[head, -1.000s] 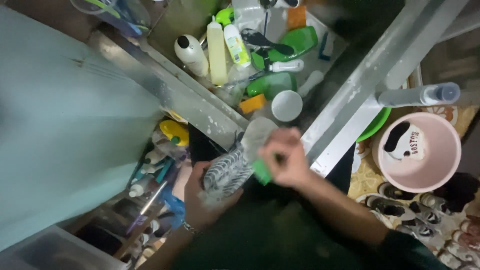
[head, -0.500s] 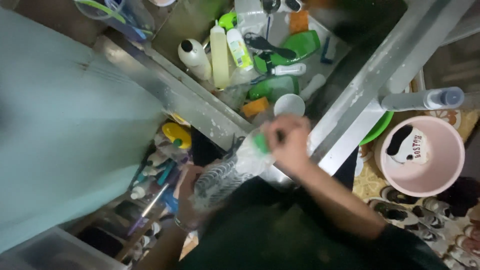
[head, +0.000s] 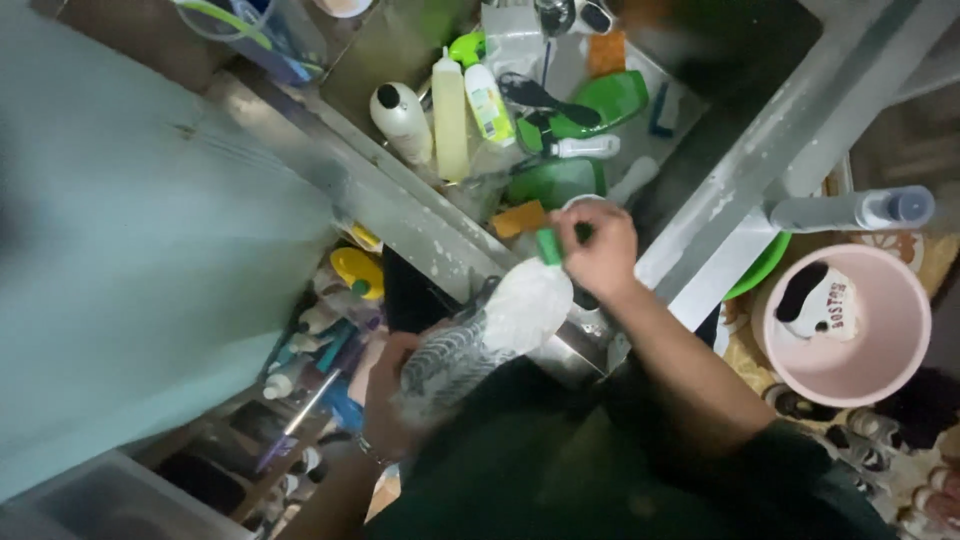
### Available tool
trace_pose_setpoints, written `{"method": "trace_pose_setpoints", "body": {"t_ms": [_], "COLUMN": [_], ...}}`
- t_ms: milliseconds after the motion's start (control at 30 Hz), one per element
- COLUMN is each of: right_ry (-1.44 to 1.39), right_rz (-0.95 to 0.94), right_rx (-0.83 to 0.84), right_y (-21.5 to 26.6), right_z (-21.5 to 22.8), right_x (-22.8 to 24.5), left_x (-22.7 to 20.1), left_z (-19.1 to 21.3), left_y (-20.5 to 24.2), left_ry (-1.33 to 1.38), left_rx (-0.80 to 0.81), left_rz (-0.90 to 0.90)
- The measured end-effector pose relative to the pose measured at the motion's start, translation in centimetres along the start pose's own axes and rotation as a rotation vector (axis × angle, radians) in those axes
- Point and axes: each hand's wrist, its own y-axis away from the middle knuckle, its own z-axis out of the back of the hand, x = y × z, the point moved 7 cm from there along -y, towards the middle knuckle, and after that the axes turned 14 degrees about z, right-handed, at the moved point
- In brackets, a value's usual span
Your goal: The person scrubs a black and white sneaker with a green brush and soap in a sink. They then rinse the shoe under running water from a faucet.
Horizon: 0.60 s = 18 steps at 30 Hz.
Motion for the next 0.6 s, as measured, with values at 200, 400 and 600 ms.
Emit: {"method": "trace_pose_setpoints", "body": {"t_ms": [200, 400, 600], "right_ry": [-0.416, 0.278, -0.344], "right_rz": [0.37, -0.744, -1.115], "right_rx": [0.107, 0.407, 0.4], "right_y": [1.3, -3.0, 7.4], "right_z": [-2.3, 2.4, -7.7], "right_x": [10.1, -8.4, -32.7], "left_x": [-2.9, -9.9, -12.0], "left_z": [-0.5, -1.0, -2.7], "left_y": [-0.1, -1.5, -5.2], "left_ry": [0.011, -0.484, -0.786], "left_rx": [-0.011, -0.01, -0.708], "left_rz": [-0.144, -0.395, -0.867]}}
